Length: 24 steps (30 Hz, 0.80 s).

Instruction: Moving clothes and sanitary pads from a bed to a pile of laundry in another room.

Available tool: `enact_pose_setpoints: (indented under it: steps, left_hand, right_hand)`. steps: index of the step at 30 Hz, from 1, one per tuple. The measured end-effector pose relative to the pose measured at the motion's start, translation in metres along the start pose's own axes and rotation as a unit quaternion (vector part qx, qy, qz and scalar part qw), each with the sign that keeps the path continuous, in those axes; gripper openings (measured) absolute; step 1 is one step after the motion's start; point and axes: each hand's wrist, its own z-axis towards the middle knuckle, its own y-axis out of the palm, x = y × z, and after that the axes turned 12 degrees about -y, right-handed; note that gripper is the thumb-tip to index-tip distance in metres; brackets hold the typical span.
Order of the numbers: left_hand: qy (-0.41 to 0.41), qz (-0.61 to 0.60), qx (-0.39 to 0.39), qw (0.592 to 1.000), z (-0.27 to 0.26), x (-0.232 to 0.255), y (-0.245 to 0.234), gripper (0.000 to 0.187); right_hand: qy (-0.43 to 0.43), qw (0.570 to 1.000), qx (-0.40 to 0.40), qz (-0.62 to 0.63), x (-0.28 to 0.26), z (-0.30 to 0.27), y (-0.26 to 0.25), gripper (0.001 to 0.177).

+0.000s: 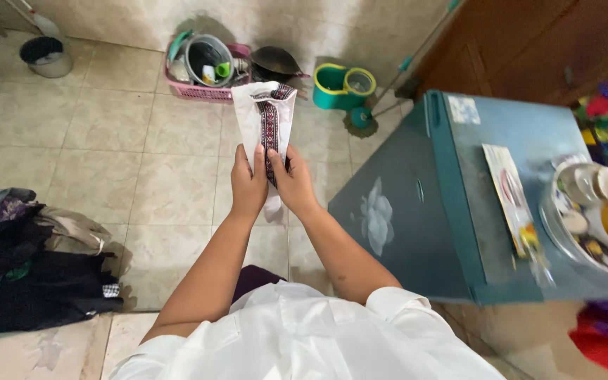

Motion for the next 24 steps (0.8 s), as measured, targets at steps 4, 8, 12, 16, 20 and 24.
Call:
enact_pose_setpoints:
  steps: [4, 8, 12, 16, 20, 24]
  left_hand:
    - [0.088, -0.084, -0.003, 0.993, 0.057, -0.004, 0.003, 0.037]
    - [0.104, -0.062, 0.013, 0.993, 0.13, -0.008, 0.002, 0.036]
    - [0.118, -0.062, 0.033, 0.99, 0.218, -0.021, -0.001, 0.034]
    - [0.169, -0.071, 0.05, 0.982, 0.294, -0.023, -0.008, 0.035]
    - [0.088, -0.066, 0.058, 0.992, 0.354, -0.022, -0.014, 0.034]
    - [0.121, -0.089, 0.077, 0.986, 0.41, -0.027, -0.024, 0.034]
  right_hand:
    - [-0.006, 0.999, -0.018, 0.031, 0.033, 0.049, 0.018, 0.02]
    - [-0.009, 0.999, -0.018, 0.047, 0.08, 0.107, 0.044, 0.02]
    - [-0.061, 0.992, -0.03, 0.102, 0.116, 0.178, 0.08, 0.02]
    - [-0.048, 0.998, -0.035, -0.001, 0.157, 0.238, 0.11, 0.02]
    - [-0.054, 0.993, -0.044, 0.095, 0.187, 0.291, 0.139, 0.02]
    - [0.0, 0.991, -0.066, 0.115, 0.233, 0.339, 0.172, 0.019]
